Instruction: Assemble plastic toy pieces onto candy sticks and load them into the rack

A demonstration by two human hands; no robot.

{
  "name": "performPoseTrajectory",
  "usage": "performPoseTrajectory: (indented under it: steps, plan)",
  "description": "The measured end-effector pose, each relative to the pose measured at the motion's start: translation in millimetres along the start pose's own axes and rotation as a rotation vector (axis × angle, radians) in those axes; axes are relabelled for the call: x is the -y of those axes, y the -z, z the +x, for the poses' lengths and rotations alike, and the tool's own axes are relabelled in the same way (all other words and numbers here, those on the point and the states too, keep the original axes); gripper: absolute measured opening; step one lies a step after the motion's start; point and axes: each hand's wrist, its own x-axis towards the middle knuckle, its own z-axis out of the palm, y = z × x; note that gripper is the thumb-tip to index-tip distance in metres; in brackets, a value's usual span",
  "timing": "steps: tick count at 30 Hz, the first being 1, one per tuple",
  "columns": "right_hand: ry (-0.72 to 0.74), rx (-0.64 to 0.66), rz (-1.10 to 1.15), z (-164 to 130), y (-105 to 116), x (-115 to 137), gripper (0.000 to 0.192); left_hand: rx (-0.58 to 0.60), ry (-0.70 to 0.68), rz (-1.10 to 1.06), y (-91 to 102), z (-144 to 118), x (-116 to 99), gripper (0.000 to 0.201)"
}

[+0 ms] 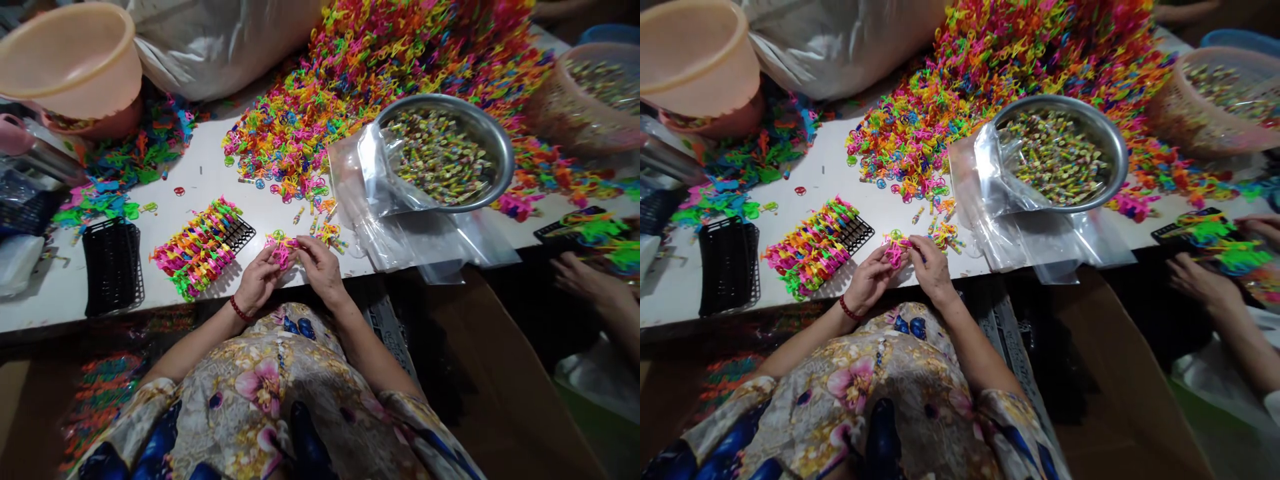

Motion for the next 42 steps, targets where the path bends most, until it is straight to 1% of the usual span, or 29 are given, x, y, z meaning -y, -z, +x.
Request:
performPoseTrajectory:
  steps: [2, 3, 5, 7, 10, 13, 15, 17, 19, 20, 22, 23, 25, 26, 27, 29, 31, 34, 39, 42]
  plan:
    - [0.028, 0.035, -0.002, -3.4, -1.4, 1.4, 0.026, 0.016, 0.034, 0.013, 1.7, -0.6, 0.5, 0.049]
    - [0.054, 0.059, -0.009, -5.1, -2.1, 2.0, 0.026, 0.011, 0.046, 0.026, 2.6, -0.9, 1.0, 0.047]
    - [0.121, 0.096, -0.041, -6.2, -2.7, 1.5, 0.027, -0.025, 0.058, 0.07, 4.3, -1.4, 1.9, 0.043]
    - [0.184, 0.115, -0.108, -0.6, -1.4, -1.8, 0.029, -0.076, 0.051, 0.13, 5.8, -1.6, 1.7, 0.044]
    - [0.225, 0.166, -0.32, 24.3, 3.0, -10.5, 0.032, -0.127, -0.006, 0.201, 7.7, -1.1, -0.6, 0.047]
    - [0.234, 0.276, -0.627, 62.1, 4.7, -20.0, 0.038, -0.162, -0.079, 0.227, 9.1, -0.1, -3.6, 0.044]
    - [0.246, 0.361, -0.802, 86.4, 2.0, -26.2, 0.033, -0.179, -0.1, 0.22, 9.6, 0.2, -5.1, 0.044]
    - [0.251, 0.447, -0.899, 105.0, -3.1, -32.2, 0.027, -0.184, -0.111, 0.204, 9.9, -0.2, -6.2, 0.045]
    - [0.25, 0.501, -0.928, 114.6, -8.9, -36.4, 0.025, -0.185, -0.122, 0.191, 10.1, -1.2, -7.6, 0.046]
    - [0.242, 0.496, -0.916, 115.3, -11.5, -36.9, 0.025, -0.189, -0.127, 0.188, 10.1, -1.7, -8.4, 0.046]
    - [0.196, 0.411, -0.829, 107.1, -15.4, -33.6, 0.024, -0.204, -0.137, 0.188, 10.3, -2.1, -10.1, 0.044]
    - [0.161, 0.347, -0.745, 98.3, -16.6, -29.5, 0.024, -0.218, -0.147, 0.191, 10.4, -1.9, -10.8, 0.044]
    - [0.075, 0.224, -0.502, 72.9, -17.8, -17.7, 0.023, -0.251, -0.179, 0.201, 10.9, -0.6, -11.4, 0.044]
    - [0.033, 0.19, -0.365, 57.6, -18.2, -10.9, 0.024, -0.271, -0.193, 0.21, 11.3, 0.5, -11.1, 0.045]
    - [-0.01, 0.179, -0.229, 42.0, -18.7, -4.3, 0.024, -0.295, -0.204, 0.22, 11.6, 1.6, -10.3, 0.045]
    - [-0.106, 0.202, 0.003, 13.1, -20.8, 6.1, 0.027, -0.335, -0.212, 0.237, 11.9, 3.9, -7.5, 0.045]
    - [-0.205, 0.226, 0.157, -7.3, -24.3, 11.0, 0.03, -0.341, -0.218, 0.245, 11.4, 5.4, -3.6, 0.045]
    - [-0.303, 0.21, 0.26, -19.0, -29.4, 10.3, 0.033, -0.3, -0.218, 0.264, 8.9, 5.8, 1.6, 0.045]
    - [-0.33, 0.227, 0.31, -16.0, -30.7, 9.5, 0.036, -0.253, -0.228, 0.287, 4.7, 3.3, 4.4, 0.045]
    - [-0.352, 0.223, 0.329, -16.1, -29.2, 12.5, 0.038, -0.233, -0.247, 0.31, 5.7, 2.7, 4.6, 0.044]
